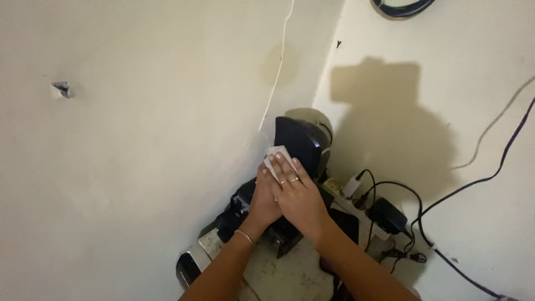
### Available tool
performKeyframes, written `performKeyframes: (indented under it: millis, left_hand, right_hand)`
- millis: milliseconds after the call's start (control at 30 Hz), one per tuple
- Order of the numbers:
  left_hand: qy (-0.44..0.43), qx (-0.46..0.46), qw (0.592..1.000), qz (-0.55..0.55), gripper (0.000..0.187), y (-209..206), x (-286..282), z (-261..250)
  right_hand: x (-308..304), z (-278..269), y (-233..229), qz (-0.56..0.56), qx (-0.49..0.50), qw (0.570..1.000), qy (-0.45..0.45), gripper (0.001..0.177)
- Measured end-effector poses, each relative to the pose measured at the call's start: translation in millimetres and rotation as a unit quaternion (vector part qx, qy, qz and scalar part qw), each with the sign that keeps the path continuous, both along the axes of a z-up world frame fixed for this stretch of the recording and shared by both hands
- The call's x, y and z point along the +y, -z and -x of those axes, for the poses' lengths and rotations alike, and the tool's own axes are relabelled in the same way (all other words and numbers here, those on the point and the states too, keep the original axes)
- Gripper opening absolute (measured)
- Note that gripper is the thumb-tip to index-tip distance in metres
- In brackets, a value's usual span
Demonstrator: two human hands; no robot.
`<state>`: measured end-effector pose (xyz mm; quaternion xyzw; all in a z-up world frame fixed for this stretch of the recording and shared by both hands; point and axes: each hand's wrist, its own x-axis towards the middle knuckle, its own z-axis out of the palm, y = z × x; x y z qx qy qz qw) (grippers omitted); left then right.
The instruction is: Wiping down electronic equipment including a speaker, an amplifier, and a wall-mounted TV screen with a cleaning cloth.
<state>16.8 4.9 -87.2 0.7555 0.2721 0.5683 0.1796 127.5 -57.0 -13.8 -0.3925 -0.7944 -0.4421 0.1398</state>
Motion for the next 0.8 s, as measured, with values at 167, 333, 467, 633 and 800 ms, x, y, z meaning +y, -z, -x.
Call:
performKeyframes:
  millis: [167,333,467,633,800]
  left_hand:
    - [-0.043,0.026,0.997,-0.065,0.070,6,-5,4]
    - [-0.111,0.032,0.974,-0.196,0.065,2,-1,1]
    - [-0.032,-0.024,0.999,0.010,0.126,-33,-23,6]
    - [0.046,-0.044,0.988,0.144,0.145,-32,-28,7]
    - [-0.006,-0.012,0.995,0.104,0.141,-27,-19,4]
  right_hand:
    - [-22,7,6,0.024,0.059,0.998,-0.005,0.052]
    - [-65,-10,-55,0.284,0.167,0.940,-0.089,0.068]
    - [-63,-46,-114,0.202,0.347,0.896,-0.188,0.049]
    - [2,-46,-123,0.266,0.349,0.881,-0.177,0.061]
    - [74,-56,-88,0.363,0.546,0.720,-0.227,0.088]
